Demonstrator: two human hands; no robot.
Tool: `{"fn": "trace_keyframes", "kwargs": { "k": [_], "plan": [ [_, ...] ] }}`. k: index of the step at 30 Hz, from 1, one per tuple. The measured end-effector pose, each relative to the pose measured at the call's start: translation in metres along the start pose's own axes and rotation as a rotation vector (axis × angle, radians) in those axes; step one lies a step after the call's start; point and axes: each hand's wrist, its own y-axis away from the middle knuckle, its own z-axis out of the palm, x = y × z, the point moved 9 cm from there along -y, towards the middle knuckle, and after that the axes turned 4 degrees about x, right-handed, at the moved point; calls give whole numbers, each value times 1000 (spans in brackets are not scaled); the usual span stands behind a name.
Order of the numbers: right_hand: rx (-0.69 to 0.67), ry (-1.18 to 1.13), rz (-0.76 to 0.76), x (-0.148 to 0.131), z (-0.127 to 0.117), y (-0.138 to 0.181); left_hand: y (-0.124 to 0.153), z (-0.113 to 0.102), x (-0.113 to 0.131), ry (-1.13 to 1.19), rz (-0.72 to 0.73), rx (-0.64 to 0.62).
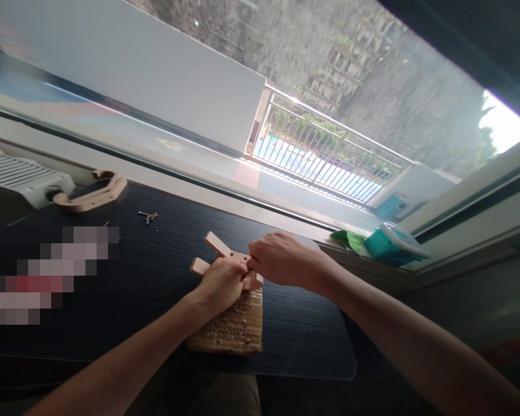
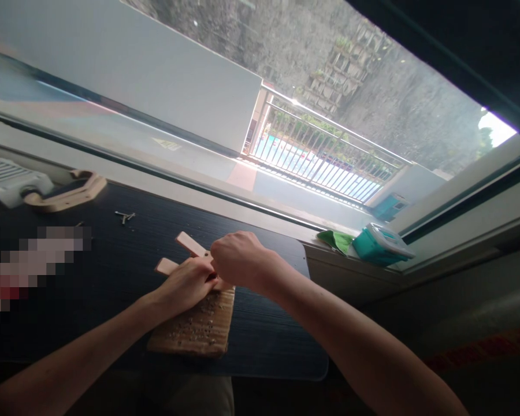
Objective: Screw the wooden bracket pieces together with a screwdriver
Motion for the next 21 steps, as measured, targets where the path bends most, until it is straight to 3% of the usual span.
{"fn": "trace_keyframes", "kwargs": {
  "k": [6,13,21],
  "plan": [
    [25,-18,-3,-1,-8,3,2,-2,2,22,19,14],
    [-58,20,-65,-10,-3,-1,-1,-2,1,-6,-8,11],
    [0,-39,22,7,4,-9,0,-3,3,-3,-6,-5]
  ]
}}
